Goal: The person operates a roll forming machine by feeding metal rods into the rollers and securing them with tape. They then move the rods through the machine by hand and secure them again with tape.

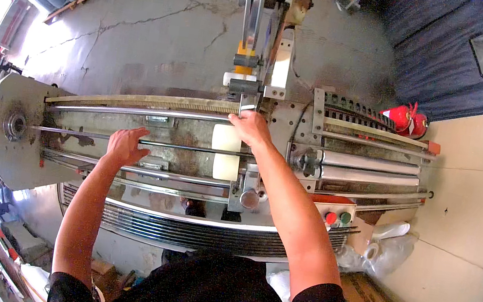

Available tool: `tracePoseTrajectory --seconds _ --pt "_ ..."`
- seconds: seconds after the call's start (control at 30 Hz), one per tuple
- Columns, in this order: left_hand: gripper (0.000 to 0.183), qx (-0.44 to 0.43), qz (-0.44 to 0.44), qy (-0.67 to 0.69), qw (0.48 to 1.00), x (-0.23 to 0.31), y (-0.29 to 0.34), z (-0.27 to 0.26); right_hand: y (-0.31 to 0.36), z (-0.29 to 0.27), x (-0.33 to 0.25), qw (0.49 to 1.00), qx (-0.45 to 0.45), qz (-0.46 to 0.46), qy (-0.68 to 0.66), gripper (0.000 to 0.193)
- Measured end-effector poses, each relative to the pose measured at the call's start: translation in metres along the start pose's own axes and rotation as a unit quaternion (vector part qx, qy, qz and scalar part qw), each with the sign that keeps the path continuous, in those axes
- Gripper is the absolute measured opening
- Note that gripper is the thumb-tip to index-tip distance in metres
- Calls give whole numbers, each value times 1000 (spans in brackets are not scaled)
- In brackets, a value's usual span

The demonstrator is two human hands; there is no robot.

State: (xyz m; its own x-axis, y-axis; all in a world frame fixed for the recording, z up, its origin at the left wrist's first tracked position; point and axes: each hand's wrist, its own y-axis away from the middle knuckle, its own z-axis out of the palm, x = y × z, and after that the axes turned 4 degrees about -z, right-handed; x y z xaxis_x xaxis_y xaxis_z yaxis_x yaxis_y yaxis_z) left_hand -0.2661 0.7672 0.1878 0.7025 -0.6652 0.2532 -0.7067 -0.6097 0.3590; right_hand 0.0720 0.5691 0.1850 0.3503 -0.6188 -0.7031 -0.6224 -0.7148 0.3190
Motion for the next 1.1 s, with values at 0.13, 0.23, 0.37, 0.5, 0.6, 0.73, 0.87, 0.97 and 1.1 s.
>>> tracePoseTrajectory --seconds 0.13,0.23,0.37,0.5,0.6,0.73,0.87,0.97,1.1 --pt "68 0 42 24 999 32 -1 9 5 6 3 999 18 7 30 56" --pt "71 25 83 31 996 51 -1 17 3 9 11 1000 15 11 22 65" --pt "69 13 111 52 992 84 -3 18 -4 13 20 999 26 15 39 68" --pt "70 18 144 57 988 106 -6 27 -4 11 9 997 19 31 63 70" --pt "72 -4 145 45 988 131 -5 26 -1 6 -2 997 1 40 68 64" --pt "68 24 195 64 978 155 -5 32 -2 17 11 994 104 21 36 46" --pt "58 -3 174 51 984 163 -6 30 7 -4 -17 990 117 -8 -78 31" --pt "55 21 187 50 981 162 -7 38 33 -1 -24 979 125 -75 -141 29" --pt "56 20 189 51 980 165 -7 39 75 -13 -24 946 68 16 -317 30"
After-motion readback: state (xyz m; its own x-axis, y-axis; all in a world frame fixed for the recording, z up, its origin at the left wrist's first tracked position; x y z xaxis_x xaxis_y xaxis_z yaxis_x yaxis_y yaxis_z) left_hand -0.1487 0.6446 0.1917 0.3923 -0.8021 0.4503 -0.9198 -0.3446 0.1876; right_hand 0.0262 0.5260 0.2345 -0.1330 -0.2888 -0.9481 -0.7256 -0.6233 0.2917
